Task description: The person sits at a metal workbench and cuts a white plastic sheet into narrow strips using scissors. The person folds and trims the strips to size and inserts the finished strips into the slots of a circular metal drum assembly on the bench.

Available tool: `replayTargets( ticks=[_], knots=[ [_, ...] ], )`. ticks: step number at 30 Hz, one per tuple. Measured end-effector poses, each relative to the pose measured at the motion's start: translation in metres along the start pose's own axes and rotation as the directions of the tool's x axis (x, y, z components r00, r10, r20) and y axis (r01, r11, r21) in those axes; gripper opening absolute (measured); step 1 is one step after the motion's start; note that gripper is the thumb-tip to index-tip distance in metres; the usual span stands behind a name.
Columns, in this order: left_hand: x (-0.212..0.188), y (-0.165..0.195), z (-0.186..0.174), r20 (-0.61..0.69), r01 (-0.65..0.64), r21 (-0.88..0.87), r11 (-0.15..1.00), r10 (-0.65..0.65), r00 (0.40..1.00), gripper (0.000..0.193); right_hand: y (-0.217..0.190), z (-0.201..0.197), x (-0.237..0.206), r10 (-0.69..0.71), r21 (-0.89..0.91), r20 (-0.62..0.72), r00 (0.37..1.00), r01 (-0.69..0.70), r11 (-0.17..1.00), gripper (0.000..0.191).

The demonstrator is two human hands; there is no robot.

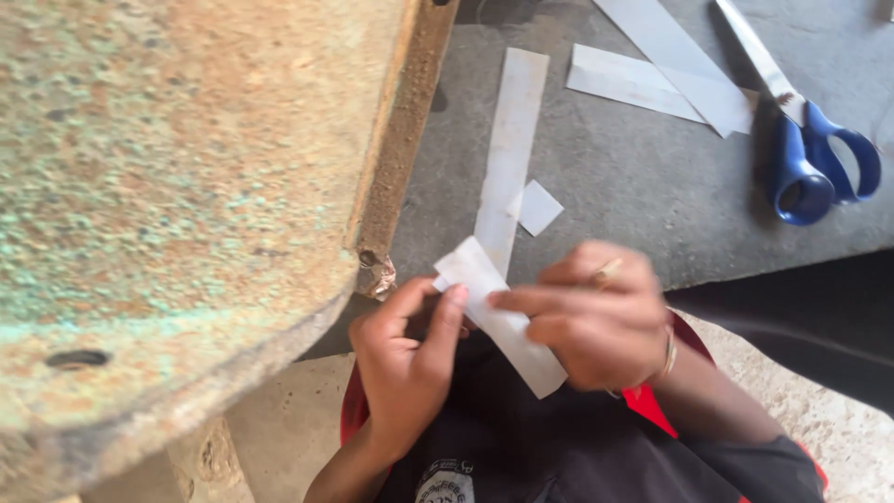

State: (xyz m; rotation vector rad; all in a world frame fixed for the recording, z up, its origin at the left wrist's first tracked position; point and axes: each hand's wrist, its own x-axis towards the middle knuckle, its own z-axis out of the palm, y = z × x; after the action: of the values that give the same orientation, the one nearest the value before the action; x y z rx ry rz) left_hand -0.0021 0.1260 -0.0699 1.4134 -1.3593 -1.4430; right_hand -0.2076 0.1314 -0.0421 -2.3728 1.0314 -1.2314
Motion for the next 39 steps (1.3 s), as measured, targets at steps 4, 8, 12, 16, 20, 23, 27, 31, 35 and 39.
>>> replayTargets(
  ticks=[4,8,12,16,20,23,27,31,35,39],
  knots=[
    [0.004,0.001,0.002,0.013,-0.016,-0.003,1.000,0.016,1.000,0.012,-0.015,0.013,-0.012,0.064,-0.163,0.055,0.996,-0.054,0.985,0.011],
    [0.001,0.008,0.002,0.045,-0.092,-0.017,0.996,0.093,0.995,0.012,-0.026,0.015,-0.007,0.423,0.032,-0.218,0.880,-0.426,0.904,0.017],
    [0.004,0.021,0.013,0.156,-0.182,-0.078,0.980,0.192,0.969,0.015,-0.022,0.004,-0.009,0.875,0.475,-0.170,0.454,-0.740,0.476,0.027],
    [0.017,0.033,0.026,0.215,-0.201,-0.059,0.978,0.209,0.954,0.018,-0.017,-0.009,-0.022,0.777,0.382,-0.221,0.590,-0.681,0.625,0.022],
    [0.026,0.046,0.038,0.277,-0.194,-0.043,0.980,0.198,0.940,0.018,-0.018,-0.019,-0.031,0.791,0.304,-0.285,0.542,-0.732,0.610,0.030],
    [0.031,0.052,0.051,0.294,-0.241,-0.050,0.969,0.244,0.924,0.017,-0.015,-0.025,-0.032,0.802,0.325,-0.310,0.511,-0.736,0.594,0.030],
    [0.036,0.056,0.070,0.298,-0.208,-0.090,0.974,0.226,0.927,0.017,-0.007,-0.035,-0.037,0.855,0.402,-0.313,0.414,-0.757,0.515,0.027],
    [0.040,0.056,0.085,0.309,-0.168,-0.074,0.983,0.183,0.933,0.017,0.002,-0.039,-0.048,0.869,0.532,-0.300,0.393,-0.687,0.495,0.024],
    [0.044,0.055,0.093,0.318,-0.186,-0.038,0.982,0.189,0.929,0.015,0.010,-0.042,-0.058,0.874,0.608,-0.280,0.397,-0.631,0.481,0.020],
    [0.046,0.055,0.096,0.330,-0.141,-0.065,0.988,0.154,0.931,0.016,0.015,-0.044,-0.063,0.883,0.656,-0.247,0.398,-0.602,0.455,0.017]
  ],
)
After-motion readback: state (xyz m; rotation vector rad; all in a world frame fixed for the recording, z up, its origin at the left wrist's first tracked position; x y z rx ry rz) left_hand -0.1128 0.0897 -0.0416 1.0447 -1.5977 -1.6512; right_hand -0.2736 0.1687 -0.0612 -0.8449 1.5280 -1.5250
